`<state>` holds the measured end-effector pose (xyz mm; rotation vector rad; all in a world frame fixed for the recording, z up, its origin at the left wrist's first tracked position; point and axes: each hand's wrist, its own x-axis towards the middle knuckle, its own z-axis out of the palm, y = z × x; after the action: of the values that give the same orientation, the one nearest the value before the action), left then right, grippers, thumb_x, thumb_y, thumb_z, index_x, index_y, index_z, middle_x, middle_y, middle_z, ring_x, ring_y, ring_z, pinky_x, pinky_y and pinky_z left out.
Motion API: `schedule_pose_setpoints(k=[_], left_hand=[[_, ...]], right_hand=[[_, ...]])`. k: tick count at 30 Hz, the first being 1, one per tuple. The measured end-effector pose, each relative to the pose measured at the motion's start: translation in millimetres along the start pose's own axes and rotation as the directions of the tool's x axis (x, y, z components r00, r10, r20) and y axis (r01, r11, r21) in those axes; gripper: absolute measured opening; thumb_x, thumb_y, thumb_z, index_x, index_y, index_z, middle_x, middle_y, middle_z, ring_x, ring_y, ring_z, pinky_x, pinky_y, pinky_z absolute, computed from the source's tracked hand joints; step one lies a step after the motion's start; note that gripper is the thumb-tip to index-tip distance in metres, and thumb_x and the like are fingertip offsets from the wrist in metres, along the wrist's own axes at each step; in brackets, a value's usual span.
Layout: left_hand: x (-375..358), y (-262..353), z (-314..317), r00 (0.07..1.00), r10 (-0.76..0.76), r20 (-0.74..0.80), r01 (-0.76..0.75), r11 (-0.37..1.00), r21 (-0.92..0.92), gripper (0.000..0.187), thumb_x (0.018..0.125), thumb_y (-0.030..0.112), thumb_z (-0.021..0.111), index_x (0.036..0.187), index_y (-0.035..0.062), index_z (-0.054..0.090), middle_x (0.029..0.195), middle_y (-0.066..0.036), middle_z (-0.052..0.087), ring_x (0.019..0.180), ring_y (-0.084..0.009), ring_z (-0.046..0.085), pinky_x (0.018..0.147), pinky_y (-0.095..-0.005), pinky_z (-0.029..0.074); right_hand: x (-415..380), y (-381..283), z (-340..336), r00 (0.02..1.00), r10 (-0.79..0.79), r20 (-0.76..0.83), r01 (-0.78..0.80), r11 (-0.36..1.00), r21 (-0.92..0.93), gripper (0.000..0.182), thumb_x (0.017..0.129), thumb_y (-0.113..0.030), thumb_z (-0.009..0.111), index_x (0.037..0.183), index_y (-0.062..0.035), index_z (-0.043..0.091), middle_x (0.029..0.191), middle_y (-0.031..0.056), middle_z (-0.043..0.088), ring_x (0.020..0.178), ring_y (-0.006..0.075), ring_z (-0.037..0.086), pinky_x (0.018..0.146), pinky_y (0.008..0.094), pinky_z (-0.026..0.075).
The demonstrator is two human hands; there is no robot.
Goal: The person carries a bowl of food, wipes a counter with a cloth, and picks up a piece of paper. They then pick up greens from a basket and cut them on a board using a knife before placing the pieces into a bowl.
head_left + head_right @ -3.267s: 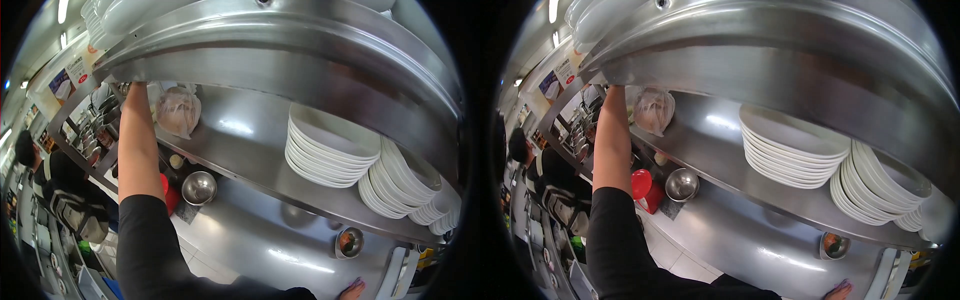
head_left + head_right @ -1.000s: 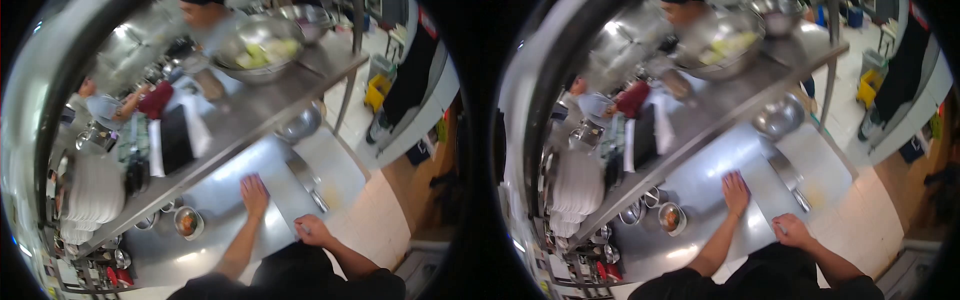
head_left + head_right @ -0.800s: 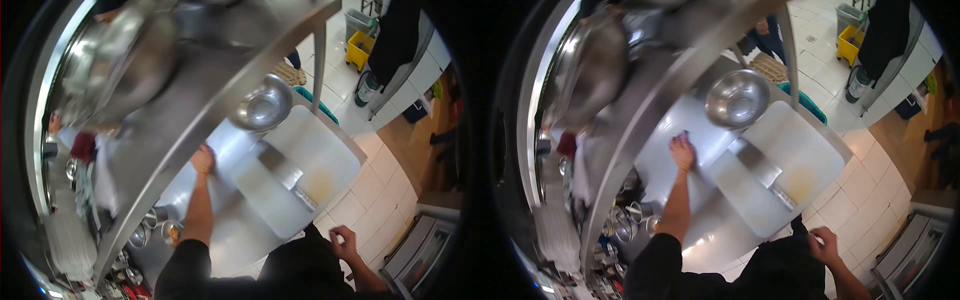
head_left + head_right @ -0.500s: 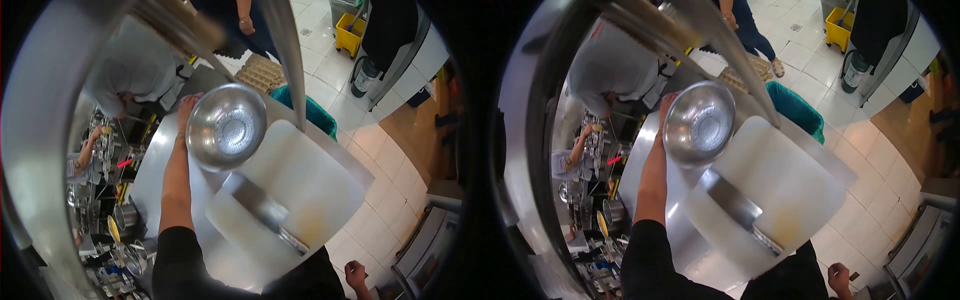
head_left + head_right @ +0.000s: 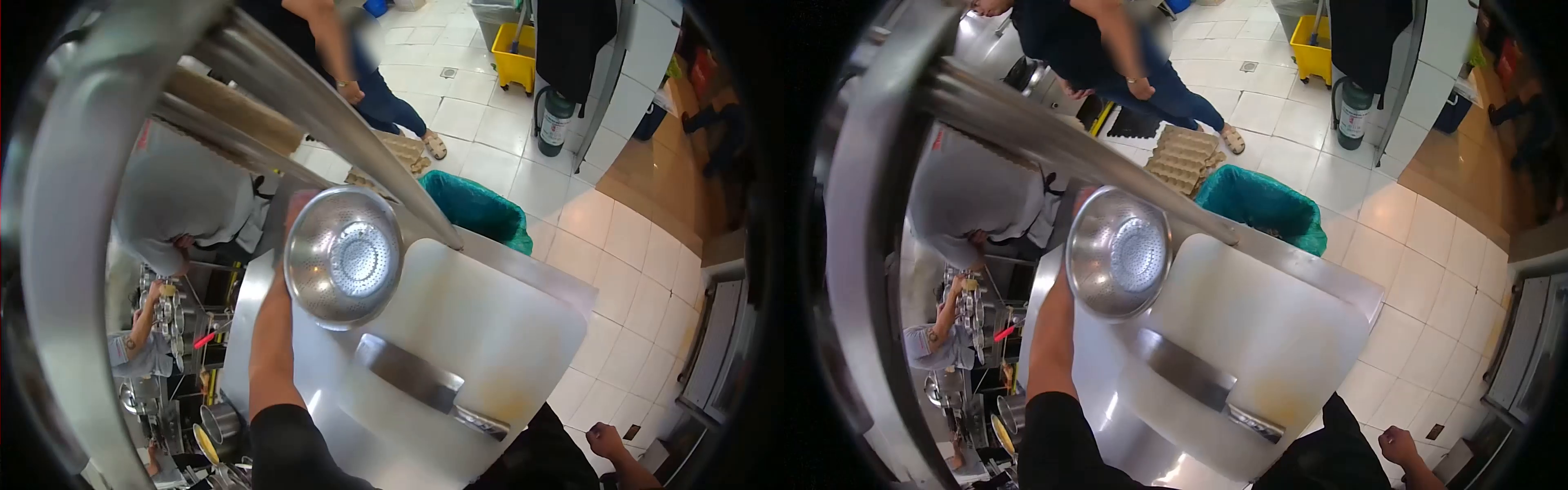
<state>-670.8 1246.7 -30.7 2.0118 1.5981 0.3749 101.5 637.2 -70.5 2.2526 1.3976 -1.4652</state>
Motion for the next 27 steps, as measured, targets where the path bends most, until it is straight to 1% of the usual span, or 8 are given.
schedule_pose_setpoints(k=[5, 6, 8, 9, 10, 12, 17, 27], left_hand=[[-151.6, 33.3, 48.5, 0.917, 0.343, -0.203, 0.024, 0.462, 0.887, 0.04, 0.086, 0.024, 0.057, 0.121, 0.0037, 0.055, 0.143, -0.019, 0.043, 0.137, -0.0385, 0.033, 0.113, -0.0502, 0.027], [-186.0, 48.8, 40.5, 0.924, 0.303, -0.233, 0.067, 0.473, 0.879, 0.04, 0.086, 0.024, 0.057, 0.121, 0.0037, 0.055, 0.143, -0.019, 0.043, 0.137, -0.0385, 0.033, 0.113, -0.0502, 0.027], [-308.2, 110.8, 54.6, 0.892, -0.256, -0.373, 0.447, 0.628, 0.638, 0.049, 0.091, 0.03, 0.052, 0.132, 0.0031, 0.049, 0.149, -0.019, 0.038, 0.139, -0.0392, 0.03, 0.115, -0.051, 0.023], [-347.5, 116.0, 66.6, 0.807, -0.445, -0.389, 0.585, 0.512, 0.629, 0.056, 0.097, 0.036, 0.041, 0.143, 0.0031, 0.04, 0.152, -0.019, 0.034, 0.141, -0.0414, 0.027, 0.117, -0.052, 0.018], [-383.7, 118.4, 89.5, 0.777, -0.47, -0.42, 0.626, 0.502, 0.597, 0.056, 0.097, 0.036, 0.041, 0.143, 0.0031, 0.04, 0.152, -0.019, 0.034, 0.141, -0.0414, 0.027, 0.117, -0.052, 0.018], [-452.2, 121.2, 122.9, 0.459, -0.609, -0.646, 0.888, 0.335, 0.315, 0.06, 0.1, 0.039, 0.033, 0.147, 0.0016, 0.035, 0.153, -0.02, 0.032, 0.143, -0.0427, 0.023, 0.117, -0.0527, 0.015], [-523.6, 226.3, 182.2, 0.474, -0.653, -0.591, 0.88, 0.381, 0.284, 0.063, 0.1, 0.038, 0.034, 0.148, -0.0026, 0.031, 0.155, -0.022, 0.026, 0.144, -0.0435, 0.018, 0.118, -0.0526, 0.015], [-588.2, 357.4, 246.0, 0.432, -0.655, -0.62, 0.785, 0.612, -0.1, 0.06, 0.094, 0.039, 0.048, 0.142, 0.0029, 0.041, 0.15, -0.024, 0.031, 0.141, -0.049, 0.019, 0.115, -0.0601, 0.016]], right_hand=[[11.2, 1.0, 20.7, 0.981, -0.168, 0.096, 0.169, 0.986, 0.002, 0.03, 0.083, -0.025, 0.061, 0.088, 0.0036, 0.069, 0.084, 0.0217, 0.07, 0.08, 0.0364, 0.069, 0.076, 0.0414, 0.055], [10.0, -3.8, 23.0, 0.975, -0.203, 0.089, 0.194, 0.976, 0.096, 0.026, 0.086, -0.022, 0.06, 0.088, 0.0035, 0.067, 0.083, 0.0202, 0.07, 0.08, 0.0349, 0.069, 0.074, 0.0399, 0.054], [26.3, 30.0, 41.9, 0.927, -0.374, -0.037, 0.376, 0.922, 0.091, 0.022, 0.089, -0.019, 0.058, 0.088, 0.0027, 0.065, 0.078, 0.0163, 0.069, 0.068, 0.0238, 0.066, 0.062, 0.0388, 0.051], [24.6, 22.6, 38.5, 0.933, -0.357, -0.049, 0.36, 0.923, 0.138, 0.023, 0.09, -0.019, 0.057, 0.086, 0.0022, 0.065, 0.075, 0.0148, 0.068, 0.064, 0.0211, 0.065, 0.06, 0.038, 0.051], [22.9, 15.6, 34.2, 0.967, -0.25, 0.041, 0.243, 0.961, 0.13, 0.024, 0.09, -0.021, 0.058, 0.095, 0.001, 0.066, 0.084, 0.0227, 0.068, 0.08, 0.0398, 0.067, 0.071, 0.0449, 0.053], [11.2, -4.0, 25.3, 0.954, -0.298, 0.015, 0.298, 0.954, 0.02, 0.027, 0.089, -0.024, 0.058, 0.088, 0.001, 0.068, 0.085, 0.0239, 0.069, 0.082, 0.0396, 0.068, 0.072, 0.0461, 0.054], [123.4, 119.4, 86.3, 0.856, -0.454, 0.249, 0.509, 0.826, -0.243, 0.037, 0.088, -0.036, 0.061, 0.089, 0.0005, 0.069, 0.074, 0.0212, 0.068, 0.077, 0.0372, 0.069, 0.07, 0.0454, 0.055], [-46.1, -199.1, -46.0, 0.599, -0.563, 0.569, 0.8, 0.42, -0.428, 0.037, 0.09, -0.036, 0.061, 0.089, 0.0002, 0.069, 0.069, 0.0165, 0.067, 0.07, 0.0289, 0.069, 0.067, 0.0396, 0.054]])
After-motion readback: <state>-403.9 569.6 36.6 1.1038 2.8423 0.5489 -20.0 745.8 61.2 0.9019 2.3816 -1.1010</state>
